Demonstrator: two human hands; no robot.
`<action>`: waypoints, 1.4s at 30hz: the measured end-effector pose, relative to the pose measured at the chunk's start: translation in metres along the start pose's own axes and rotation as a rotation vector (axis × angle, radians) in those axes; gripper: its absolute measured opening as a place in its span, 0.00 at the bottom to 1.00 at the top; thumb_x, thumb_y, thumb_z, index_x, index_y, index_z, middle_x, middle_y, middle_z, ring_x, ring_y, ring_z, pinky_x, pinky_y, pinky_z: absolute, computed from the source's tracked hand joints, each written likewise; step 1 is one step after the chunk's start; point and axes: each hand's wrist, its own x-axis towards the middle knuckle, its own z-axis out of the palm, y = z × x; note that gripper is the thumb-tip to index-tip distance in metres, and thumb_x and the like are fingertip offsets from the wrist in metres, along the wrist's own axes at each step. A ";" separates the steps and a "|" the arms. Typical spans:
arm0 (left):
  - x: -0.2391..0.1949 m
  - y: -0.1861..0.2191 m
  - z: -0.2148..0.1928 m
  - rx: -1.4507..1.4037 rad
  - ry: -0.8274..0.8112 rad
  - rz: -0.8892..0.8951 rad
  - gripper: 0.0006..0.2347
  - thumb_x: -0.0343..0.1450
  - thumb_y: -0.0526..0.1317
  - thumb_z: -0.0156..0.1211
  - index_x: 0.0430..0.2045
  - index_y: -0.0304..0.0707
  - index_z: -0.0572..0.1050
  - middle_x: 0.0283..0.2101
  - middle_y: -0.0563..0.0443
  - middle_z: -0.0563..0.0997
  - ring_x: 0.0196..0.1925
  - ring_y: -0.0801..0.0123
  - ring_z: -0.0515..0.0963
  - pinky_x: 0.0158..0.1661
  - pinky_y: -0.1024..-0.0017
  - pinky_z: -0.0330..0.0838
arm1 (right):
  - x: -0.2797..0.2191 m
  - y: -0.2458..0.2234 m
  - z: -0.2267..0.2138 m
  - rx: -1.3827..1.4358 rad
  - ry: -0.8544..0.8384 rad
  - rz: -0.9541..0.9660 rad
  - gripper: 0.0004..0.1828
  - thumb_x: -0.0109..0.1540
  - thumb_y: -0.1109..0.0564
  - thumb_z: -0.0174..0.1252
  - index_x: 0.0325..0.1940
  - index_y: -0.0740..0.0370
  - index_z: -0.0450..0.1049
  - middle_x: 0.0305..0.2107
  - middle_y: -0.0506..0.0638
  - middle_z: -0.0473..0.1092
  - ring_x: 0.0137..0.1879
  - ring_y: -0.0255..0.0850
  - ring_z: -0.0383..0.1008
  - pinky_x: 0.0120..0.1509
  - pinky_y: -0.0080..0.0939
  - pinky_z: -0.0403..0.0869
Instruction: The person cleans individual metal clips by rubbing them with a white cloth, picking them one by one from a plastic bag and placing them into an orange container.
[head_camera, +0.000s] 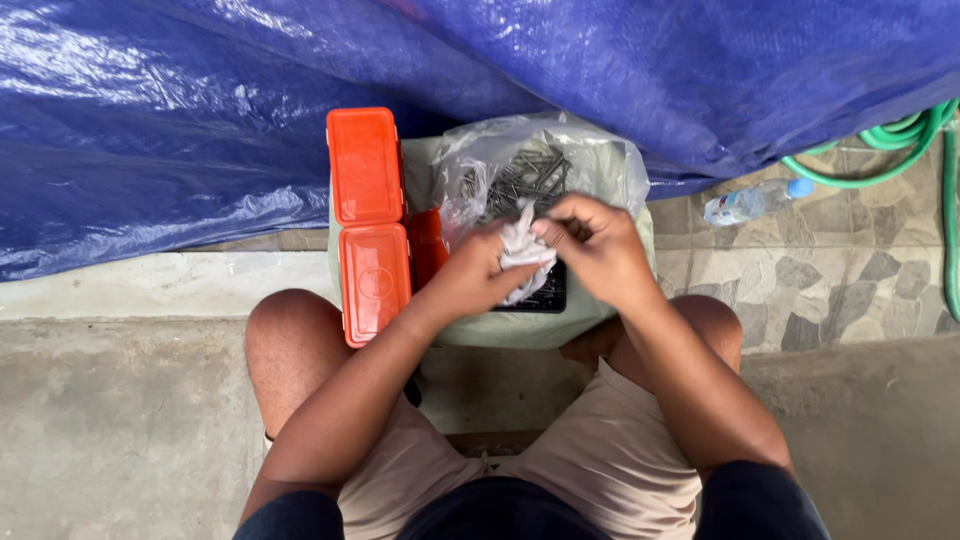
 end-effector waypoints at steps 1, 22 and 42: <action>0.000 0.003 -0.005 -0.003 -0.002 -0.004 0.10 0.63 0.33 0.61 0.32 0.24 0.73 0.32 0.31 0.77 0.37 0.42 0.78 0.39 0.55 0.70 | 0.001 0.011 -0.004 0.000 0.001 0.005 0.03 0.58 0.63 0.61 0.30 0.63 0.74 0.12 0.48 0.65 0.18 0.29 0.60 0.21 0.28 0.62; 0.004 -0.003 -0.057 -0.417 0.550 -0.218 0.12 0.66 0.37 0.61 0.41 0.39 0.69 0.40 0.54 0.78 0.43 0.75 0.76 0.46 0.75 0.72 | -0.020 0.041 0.005 -0.664 -0.510 0.402 0.17 0.60 0.48 0.55 0.49 0.56 0.71 0.39 0.50 0.75 0.43 0.44 0.76 0.42 0.46 0.71; 0.000 0.020 -0.070 -0.176 0.557 0.012 0.04 0.68 0.33 0.53 0.34 0.38 0.71 0.39 0.52 0.74 0.43 0.71 0.74 0.48 0.76 0.67 | 0.078 0.120 0.028 -1.021 -0.450 0.304 0.11 0.64 0.53 0.46 0.45 0.56 0.72 0.40 0.58 0.70 0.47 0.57 0.69 0.41 0.57 0.69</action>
